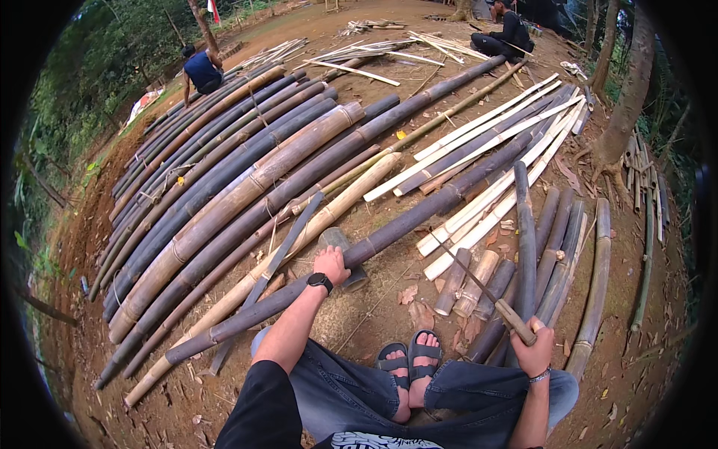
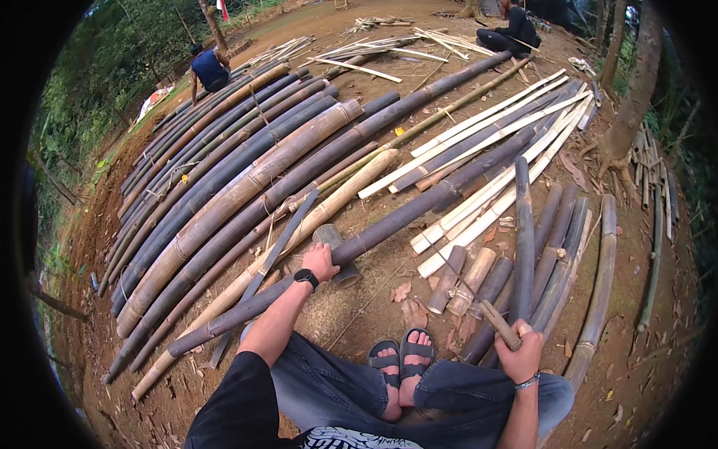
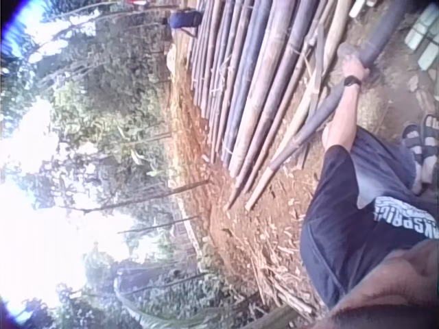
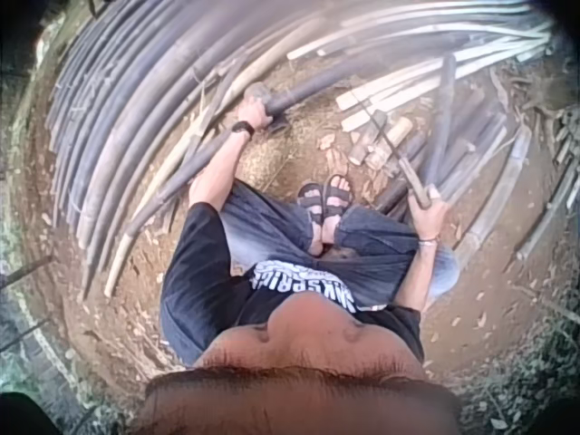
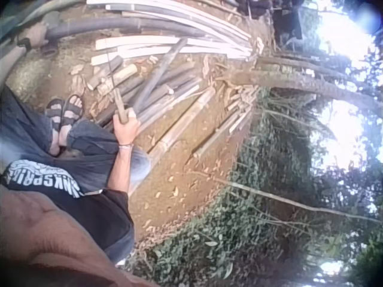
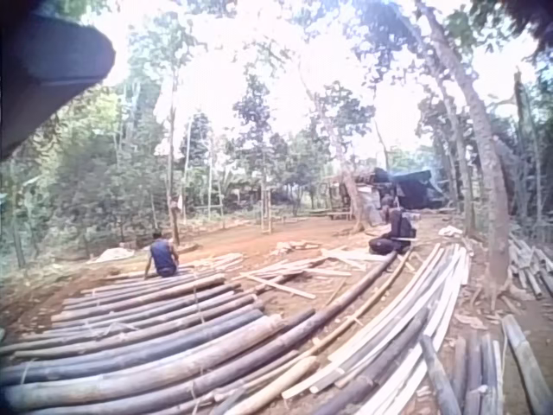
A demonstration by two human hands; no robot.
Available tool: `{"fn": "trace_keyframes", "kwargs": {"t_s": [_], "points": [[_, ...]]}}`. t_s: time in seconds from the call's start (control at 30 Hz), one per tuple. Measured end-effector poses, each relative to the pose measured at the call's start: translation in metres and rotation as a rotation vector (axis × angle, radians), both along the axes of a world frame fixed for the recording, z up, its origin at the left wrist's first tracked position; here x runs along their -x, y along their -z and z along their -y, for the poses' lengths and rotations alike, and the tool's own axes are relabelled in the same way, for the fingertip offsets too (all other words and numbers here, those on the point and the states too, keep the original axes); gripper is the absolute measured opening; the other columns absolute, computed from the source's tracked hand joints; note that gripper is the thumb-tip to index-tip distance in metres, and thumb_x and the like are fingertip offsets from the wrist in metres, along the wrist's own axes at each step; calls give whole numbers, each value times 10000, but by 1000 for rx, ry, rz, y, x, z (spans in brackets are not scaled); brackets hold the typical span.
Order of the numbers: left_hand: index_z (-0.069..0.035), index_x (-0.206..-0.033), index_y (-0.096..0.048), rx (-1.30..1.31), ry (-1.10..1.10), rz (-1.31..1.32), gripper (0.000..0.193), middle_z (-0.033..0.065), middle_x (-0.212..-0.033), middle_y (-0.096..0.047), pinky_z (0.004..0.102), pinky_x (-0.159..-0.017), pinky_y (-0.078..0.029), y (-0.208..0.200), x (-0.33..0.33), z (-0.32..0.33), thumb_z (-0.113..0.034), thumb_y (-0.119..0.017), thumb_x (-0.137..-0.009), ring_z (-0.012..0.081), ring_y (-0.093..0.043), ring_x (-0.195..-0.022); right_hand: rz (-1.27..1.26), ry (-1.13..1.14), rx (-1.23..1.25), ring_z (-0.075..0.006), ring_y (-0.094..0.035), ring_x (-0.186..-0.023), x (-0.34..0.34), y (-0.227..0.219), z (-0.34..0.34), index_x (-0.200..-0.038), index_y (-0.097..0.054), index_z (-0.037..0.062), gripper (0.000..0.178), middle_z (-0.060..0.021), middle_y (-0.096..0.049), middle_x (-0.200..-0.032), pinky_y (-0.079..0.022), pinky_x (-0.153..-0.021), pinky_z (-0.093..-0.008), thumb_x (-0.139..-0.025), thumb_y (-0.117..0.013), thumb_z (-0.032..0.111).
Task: The person saws a segment of bamboo by hand using a small saw, holding the bamboo piece steady on a support block while seated on the ground.
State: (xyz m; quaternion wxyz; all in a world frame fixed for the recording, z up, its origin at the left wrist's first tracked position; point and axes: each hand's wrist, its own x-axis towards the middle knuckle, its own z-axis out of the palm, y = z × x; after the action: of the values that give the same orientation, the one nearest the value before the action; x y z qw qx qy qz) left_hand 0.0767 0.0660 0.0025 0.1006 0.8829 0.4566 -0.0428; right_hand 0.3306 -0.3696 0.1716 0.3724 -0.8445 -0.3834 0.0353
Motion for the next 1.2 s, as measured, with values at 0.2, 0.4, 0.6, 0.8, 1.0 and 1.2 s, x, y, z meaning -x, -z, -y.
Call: {"fn": "trace_keyframes", "kwargs": {"t_s": [0.2,0.4,0.6,0.8,1.0,1.2], "points": [[-8,-1152,-636,0,-11,48,563,200,-1198,-642,491,-982,-517,15,9,-7,-303,-818,-709,387,-586,-1173,-7,-19,39,-352,-567,-510,2,0,-1,-649,-476,5,305,-196,-499,-564,-419,-511,-403,-744,-747,111],[-33,-1101,-689,-4,-42,46,474,184,-1181,-670,500,-1007,-488,6,6,-4,-294,-803,-722,372,-593,-1180,-37,-34,60,-347,-578,-516,4,2,-4,-651,-486,15,294,-187,-519,-564,-436,-516,-399,-739,-744,122],[-48,-1141,-663,25,-38,52,516,181,-1207,-649,498,-993,-488,18,10,-14,-336,-806,-737,361,-607,-1173,-19,-65,90,-359,-622,-551,5,1,-1,-659,-529,30,261,-171,-558,-563,-474,-530,-405,-722,-753,149],[-45,-1135,-663,17,-48,58,548,181,-1160,-663,484,-962,-512,17,15,-16,-358,-824,-716,354,-642,-1113,197,-142,169,-381,-663,-620,-5,16,3,-744,-616,72,260,-170,-627,-610,-535,-588,-464,-724,-774,278],[-41,-1116,-674,-6,-18,47,528,182,-1158,-668,471,-956,-521,19,10,-19,-369,-831,-734,349,-648,-1108,236,-211,420,-372,-689,-647,-5,18,7,-782,-650,78,338,-171,-655,-630,-553,-619,-487,-755,-765,394],[-45,-1095,-686,27,-33,59,506,185,-1157,-673,475,-953,-524,22,14,-21,-373,-833,-738,344,-649,-1110,234,-229,556,-378,-691,-666,-2,15,2,-794,-663,75,315,-179,-671,-659,-557,-639,-484,-762,-747,377]]}}
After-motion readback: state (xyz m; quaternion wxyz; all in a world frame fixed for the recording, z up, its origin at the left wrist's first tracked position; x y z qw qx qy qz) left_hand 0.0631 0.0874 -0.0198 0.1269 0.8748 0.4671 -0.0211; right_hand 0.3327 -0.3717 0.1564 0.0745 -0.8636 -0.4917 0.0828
